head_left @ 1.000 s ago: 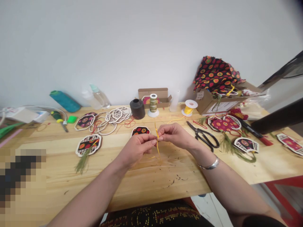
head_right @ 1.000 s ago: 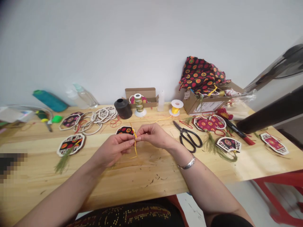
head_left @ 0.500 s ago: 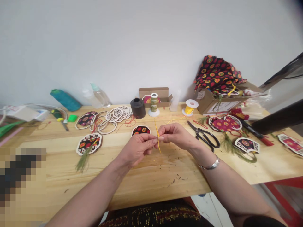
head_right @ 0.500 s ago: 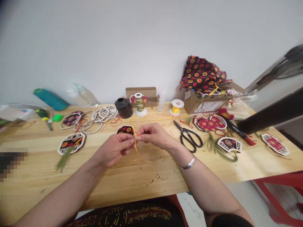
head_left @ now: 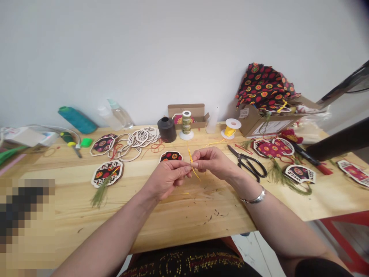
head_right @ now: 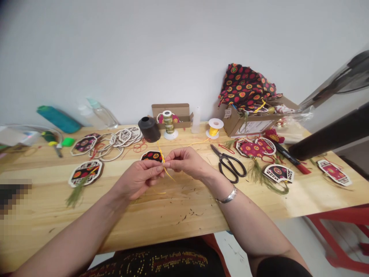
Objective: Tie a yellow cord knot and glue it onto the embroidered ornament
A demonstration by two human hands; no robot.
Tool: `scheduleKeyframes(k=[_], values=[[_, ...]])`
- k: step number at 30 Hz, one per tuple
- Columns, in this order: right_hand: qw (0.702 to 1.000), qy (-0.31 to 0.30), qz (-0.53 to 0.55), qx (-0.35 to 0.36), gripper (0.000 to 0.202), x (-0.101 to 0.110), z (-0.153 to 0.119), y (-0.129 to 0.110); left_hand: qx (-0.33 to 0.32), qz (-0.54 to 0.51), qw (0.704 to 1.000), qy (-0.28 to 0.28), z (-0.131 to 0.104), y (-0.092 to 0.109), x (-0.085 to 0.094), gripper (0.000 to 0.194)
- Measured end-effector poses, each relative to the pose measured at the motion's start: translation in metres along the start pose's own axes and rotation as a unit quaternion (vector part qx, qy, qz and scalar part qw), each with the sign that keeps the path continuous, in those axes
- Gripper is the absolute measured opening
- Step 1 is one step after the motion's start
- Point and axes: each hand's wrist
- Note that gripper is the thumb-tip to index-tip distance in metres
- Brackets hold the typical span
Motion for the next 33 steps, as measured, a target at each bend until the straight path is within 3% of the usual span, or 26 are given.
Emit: scheduleKeyframes(k=[7,16,19,25,28,33], values=[[1.0,0.013,-0.008,-0.006,0.025,0.0,0.001,0.001,-0.02,0.019,1.0,0.011,0.0,0.0,0.002,0.015],[0.998,0.031,-0.046,-0.004,0.023,-0.003,0.0,-0.005,-0.044,0.046,0.995,0.082,0.001,-0.001,0.001,0.011],[0.992,0.044,-0.117,-0.002,0.023,-0.004,-0.001,-0.011,-0.055,0.035,0.992,0.111,0.002,0.001,0.0,0.013],[0.952,0.125,-0.279,0.007,0.034,-0.008,-0.005,-0.013,-0.071,0.053,0.986,0.138,0.003,0.001,0.001,0.014],[0.952,0.139,-0.273,0.008,0.039,-0.013,-0.006,-0.014,-0.072,0.062,0.984,0.148,0.004,-0.001,0.002,0.015],[0.978,0.106,-0.177,-0.042,0.044,-0.016,-0.006,-0.014,-0.087,0.066,0.984,0.144,0.003,-0.004,0.001,0.013]])
Point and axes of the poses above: each hand's wrist, its own z-axis towards the middle knuckle, its own x-axis out of the back of the hand, y = z × x, and after that the axes turned 3 degrees about z, right-handed
